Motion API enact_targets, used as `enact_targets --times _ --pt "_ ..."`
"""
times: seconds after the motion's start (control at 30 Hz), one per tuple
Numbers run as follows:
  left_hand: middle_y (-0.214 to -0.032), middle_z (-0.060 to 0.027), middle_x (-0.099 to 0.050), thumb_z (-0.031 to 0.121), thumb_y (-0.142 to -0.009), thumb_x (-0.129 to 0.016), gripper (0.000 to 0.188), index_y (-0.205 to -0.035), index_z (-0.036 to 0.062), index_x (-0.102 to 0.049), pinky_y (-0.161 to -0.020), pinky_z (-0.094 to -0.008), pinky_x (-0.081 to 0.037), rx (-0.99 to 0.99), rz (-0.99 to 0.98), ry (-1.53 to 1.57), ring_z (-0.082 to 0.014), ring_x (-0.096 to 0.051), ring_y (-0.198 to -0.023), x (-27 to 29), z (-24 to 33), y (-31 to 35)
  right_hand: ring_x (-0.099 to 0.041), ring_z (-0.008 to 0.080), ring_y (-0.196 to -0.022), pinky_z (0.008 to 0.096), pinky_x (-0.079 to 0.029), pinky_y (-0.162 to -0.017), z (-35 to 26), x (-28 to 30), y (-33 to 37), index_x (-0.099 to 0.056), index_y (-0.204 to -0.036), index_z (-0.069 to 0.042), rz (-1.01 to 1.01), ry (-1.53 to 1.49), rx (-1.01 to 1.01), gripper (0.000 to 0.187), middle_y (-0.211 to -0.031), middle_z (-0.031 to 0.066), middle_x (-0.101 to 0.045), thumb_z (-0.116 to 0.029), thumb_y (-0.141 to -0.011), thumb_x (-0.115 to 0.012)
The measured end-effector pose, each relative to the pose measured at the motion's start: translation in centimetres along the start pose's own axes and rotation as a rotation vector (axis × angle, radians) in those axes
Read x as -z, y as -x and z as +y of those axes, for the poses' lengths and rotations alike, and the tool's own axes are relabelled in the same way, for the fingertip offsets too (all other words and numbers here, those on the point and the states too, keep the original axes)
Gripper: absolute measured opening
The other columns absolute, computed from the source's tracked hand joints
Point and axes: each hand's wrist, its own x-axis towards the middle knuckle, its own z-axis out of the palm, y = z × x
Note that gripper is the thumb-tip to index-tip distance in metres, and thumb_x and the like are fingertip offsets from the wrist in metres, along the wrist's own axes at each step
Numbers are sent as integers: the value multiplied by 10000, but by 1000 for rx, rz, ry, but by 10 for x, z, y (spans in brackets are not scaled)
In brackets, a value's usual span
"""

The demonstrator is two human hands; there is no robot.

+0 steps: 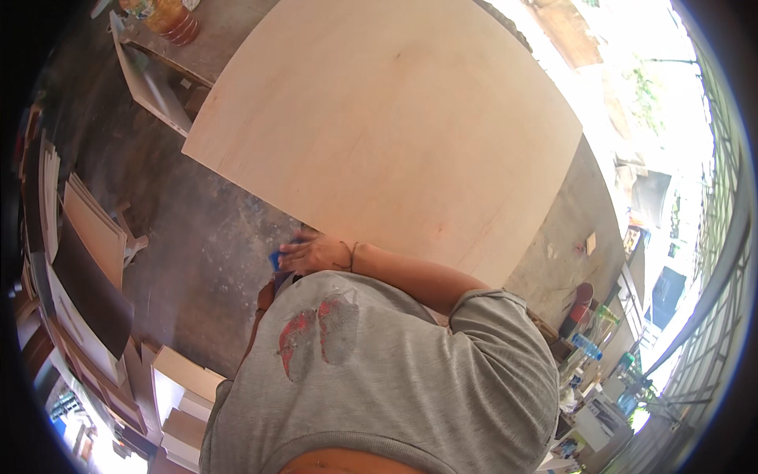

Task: The person sands a piece of plywood with a blue block, pours an orange liquid from a plastic bottle onto the surface, and spreads it across the wood using a white scraper.

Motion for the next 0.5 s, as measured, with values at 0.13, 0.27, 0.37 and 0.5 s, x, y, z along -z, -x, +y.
enact_targets --times 0.13,0.27,0.37,0.5 --pt "-1040 -154 -606 256 -933 -397 315 -1055 39 -590 -675 -376 -464 56 103 457 -254 -598 -926 -22 -21 -10 -343 269 -1255 419 -235 -1055 -130 -70 17 -411 -1305 -96 343 1867 470 434 -1361 111 -384 -195 -884 -373" --pt "-1115 -61 -590 360 -872 -506 421 -1188 84 -535 -666 -307 -433 470 57 1178 -188 -583 -971 27 29 12 -368 327 -1235 475 -265 -1017 -250 -69 105 -458 -1256 -52 1473 2574 581 430 -1316 147 -431 -95 -834 -386" --pt "-1105 -23 -592 413 -839 -540 498 -1229 106 -499 -685 -274 -400 528 65 1145 -166 -576 -963 6 -4 44 -375 278 -1240 465 -244 -1033 -121 -51 37 -498 -1212 -83 847 2803 508 411 -1304 121 -452 -150 -814 -422" --pt "-1055 -46 -603 401 -864 -515 452 -1178 75 -520 -673 -323 -442 583 24 1147 -186 -588 -921 -40 -65 78 -334 258 -1274 442 -174 -1077 67 -74 -12 -416 -1291 -102 -1 2254 27 461 -1357 100 -396 -259 -858 -436"
